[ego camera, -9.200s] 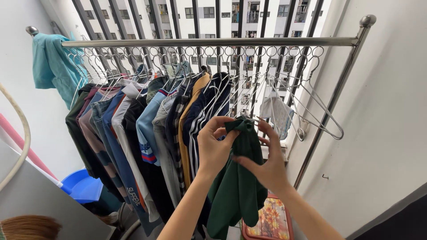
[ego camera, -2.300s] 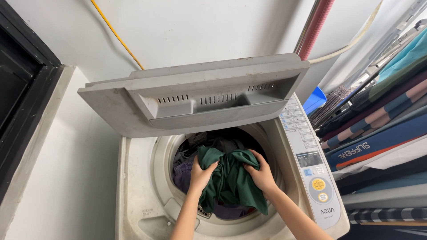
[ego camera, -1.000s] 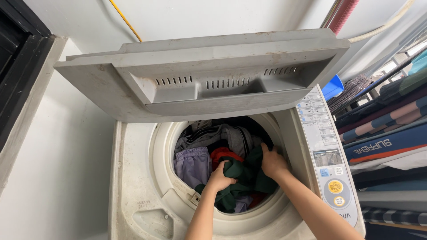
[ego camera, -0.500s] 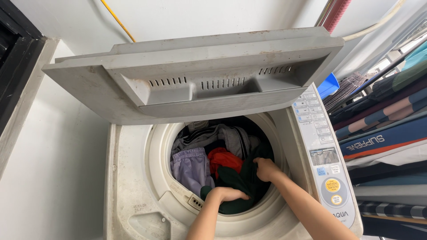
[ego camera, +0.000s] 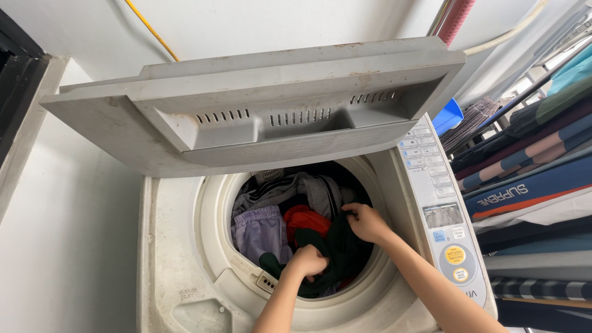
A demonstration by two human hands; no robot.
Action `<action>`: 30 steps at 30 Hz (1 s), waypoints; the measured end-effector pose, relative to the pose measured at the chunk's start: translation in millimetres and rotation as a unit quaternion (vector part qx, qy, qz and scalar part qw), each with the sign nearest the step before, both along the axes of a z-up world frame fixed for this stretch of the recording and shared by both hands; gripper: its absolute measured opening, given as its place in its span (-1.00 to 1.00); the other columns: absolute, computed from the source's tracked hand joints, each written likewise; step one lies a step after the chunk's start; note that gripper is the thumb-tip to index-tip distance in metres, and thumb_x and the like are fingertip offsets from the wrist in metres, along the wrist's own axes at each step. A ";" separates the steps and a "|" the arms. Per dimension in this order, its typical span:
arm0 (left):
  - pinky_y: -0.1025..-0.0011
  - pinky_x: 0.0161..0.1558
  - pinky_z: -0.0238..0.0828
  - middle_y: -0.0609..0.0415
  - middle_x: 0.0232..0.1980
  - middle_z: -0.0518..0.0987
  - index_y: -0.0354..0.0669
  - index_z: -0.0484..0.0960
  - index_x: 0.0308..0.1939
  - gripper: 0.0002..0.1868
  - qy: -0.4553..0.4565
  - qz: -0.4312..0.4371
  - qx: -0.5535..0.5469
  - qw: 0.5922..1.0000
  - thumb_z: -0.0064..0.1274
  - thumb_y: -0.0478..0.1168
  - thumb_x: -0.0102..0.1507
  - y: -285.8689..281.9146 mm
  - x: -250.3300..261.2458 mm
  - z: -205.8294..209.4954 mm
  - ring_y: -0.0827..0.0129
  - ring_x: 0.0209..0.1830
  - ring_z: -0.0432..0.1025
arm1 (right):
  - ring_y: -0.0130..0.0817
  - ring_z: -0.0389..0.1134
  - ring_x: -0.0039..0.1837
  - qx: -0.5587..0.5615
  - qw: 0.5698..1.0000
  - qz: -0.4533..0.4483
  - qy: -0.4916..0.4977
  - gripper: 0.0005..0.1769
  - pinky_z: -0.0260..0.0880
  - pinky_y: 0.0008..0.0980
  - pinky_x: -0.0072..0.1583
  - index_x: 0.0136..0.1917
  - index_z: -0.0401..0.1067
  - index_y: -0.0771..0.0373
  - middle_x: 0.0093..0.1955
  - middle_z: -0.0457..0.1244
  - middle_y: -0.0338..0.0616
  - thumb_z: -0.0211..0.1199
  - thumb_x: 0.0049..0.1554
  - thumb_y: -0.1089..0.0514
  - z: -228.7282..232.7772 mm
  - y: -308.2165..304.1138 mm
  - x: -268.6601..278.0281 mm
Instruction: The person removes several garments from a balcony clothes rack, including a green shirt, a navy shirt, an orange shirt, and a checkered shirt. They place each item into a top-loading washing machine and arrange them inside the drum.
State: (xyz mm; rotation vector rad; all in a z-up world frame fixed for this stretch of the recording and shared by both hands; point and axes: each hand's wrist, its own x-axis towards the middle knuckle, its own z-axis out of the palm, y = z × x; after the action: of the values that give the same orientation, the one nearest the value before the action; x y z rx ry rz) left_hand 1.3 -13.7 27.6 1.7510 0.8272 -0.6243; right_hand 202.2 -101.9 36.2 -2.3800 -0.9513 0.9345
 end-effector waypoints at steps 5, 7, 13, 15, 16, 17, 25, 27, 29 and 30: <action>0.22 0.26 0.20 -0.10 0.47 0.21 -0.12 0.15 0.49 -0.31 0.117 -0.143 -0.079 0.980 -0.21 0.01 0.30 -6.0 8.8 -39.0 0.03 0.37 0.20 | -0.27 0.37 0.40 0.016 0.999 -0.020 0.038 -0.50 0.36 -0.36 0.34 0.38 0.45 0.01 0.33 0.38 -0.20 -0.03 0.20 0.18 24.8 -7.2 -9.3; 0.15 0.48 0.05 -0.08 0.67 -0.08 -0.06 -0.15 0.63 -0.16 0.165 -0.181 -0.098 0.965 -0.26 0.04 0.31 -10.0 6.9 -38.2 -0.03 0.61 -0.03 | -0.33 0.41 0.36 0.028 0.999 -0.022 0.031 -0.49 0.37 -0.40 0.30 0.35 0.48 -0.01 0.28 0.42 -0.25 -0.03 0.18 0.20 30.3 -11.6 -12.7; 0.13 0.55 -0.10 -0.13 0.67 -0.19 -0.12 -0.22 0.62 -0.19 0.178 -0.210 -0.076 0.958 -0.33 -0.04 0.33 -5.2 9.3 -78.5 -0.04 0.66 -0.19 | -0.45 0.43 0.33 0.069 0.993 -0.054 0.079 -0.50 0.35 -0.50 0.33 0.31 0.50 0.07 0.27 0.44 -0.30 -0.07 0.19 0.26 55.9 -24.5 -23.1; 0.26 -0.21 0.55 -0.11 0.06 0.66 -0.17 0.60 0.19 -0.53 0.046 -0.025 -0.010 0.999 -0.21 -0.05 0.34 4.1 11.5 -122.1 0.09 -0.23 0.59 | -0.52 0.45 0.27 0.083 0.992 -0.053 0.081 -0.53 0.33 -0.55 0.28 0.29 0.52 0.06 0.19 0.47 -0.30 -0.04 0.20 0.23 57.2 -28.2 -24.3; 0.26 -0.21 0.55 -0.11 0.06 0.66 -0.17 0.60 0.19 -0.53 0.045 -0.026 -0.010 0.999 -0.21 -0.05 0.34 6.9 7.2 -93.6 0.09 -0.23 0.59 | -0.52 0.45 0.27 0.083 0.992 -0.055 0.080 -0.53 0.33 -0.55 0.28 0.29 0.52 0.06 0.19 0.47 -0.30 -0.04 0.20 0.23 60.6 -30.6 -26.0; 0.22 0.08 0.39 -0.06 0.21 0.57 -0.08 0.59 0.23 -0.53 -0.002 0.012 0.014 1.000 -0.28 -0.10 0.34 10.9 2.4 -64.8 0.03 0.09 0.44 | -0.50 0.45 0.30 0.100 0.989 -0.069 0.080 -0.53 0.34 -0.54 0.33 0.29 0.52 0.07 0.21 0.46 -0.27 -0.03 0.19 0.22 64.0 -31.7 -27.8; 0.28 0.25 0.30 0.09 0.31 0.56 0.09 0.53 0.31 -0.53 -0.125 0.150 0.037 0.980 -0.22 -0.03 0.35 19.6 -25.7 28.6 0.14 0.32 0.41 | -0.54 0.46 0.22 0.188 0.971 -0.128 0.069 -0.59 0.34 -0.56 0.30 0.26 0.54 0.11 0.19 0.46 -0.31 0.03 0.22 0.17 69.6 -40.3 -34.0; 0.03 0.32 0.32 -0.30 0.32 0.47 -0.17 0.40 0.43 -0.45 -0.215 0.203 0.017 0.955 -0.21 -0.06 0.38 19.2 -39.5 69.3 -0.13 0.41 0.30 | -0.11 0.36 0.35 0.257 0.950 -0.115 0.137 -0.56 0.44 -0.03 0.27 0.44 0.38 0.15 0.33 0.33 0.12 -0.01 0.33 0.09 48.9 -45.7 -23.6; 0.02 0.26 0.38 -0.27 0.27 0.54 -0.16 0.44 0.39 -0.49 -0.260 0.257 0.019 0.931 -0.20 -0.11 0.38 15.8 -46.2 58.2 -0.05 0.27 0.44 | 0.02 0.37 0.33 0.277 0.925 -0.181 0.189 -0.55 0.42 0.06 0.27 0.44 0.37 0.23 0.31 0.33 0.22 -0.03 0.33 0.14 94.7 -44.2 -44.2; 0.01 0.19 0.45 -0.24 0.22 0.60 -0.16 0.47 0.36 -0.52 -0.304 0.308 0.021 0.901 -0.19 -0.16 0.38 14.6 -49.6 52.8 0.03 0.13 0.57 | 0.14 0.38 0.31 0.295 0.892 -0.246 0.240 -0.54 0.40 0.14 0.27 0.44 0.35 0.31 0.29 0.33 0.32 -0.05 0.33 0.19 117.6 -43.3 -54.6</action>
State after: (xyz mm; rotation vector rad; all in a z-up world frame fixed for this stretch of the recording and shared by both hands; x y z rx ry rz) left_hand -48.3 0.8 80.4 1.4651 0.8724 0.3568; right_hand 147.6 -145.2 153.8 -1.6344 -0.3343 0.8177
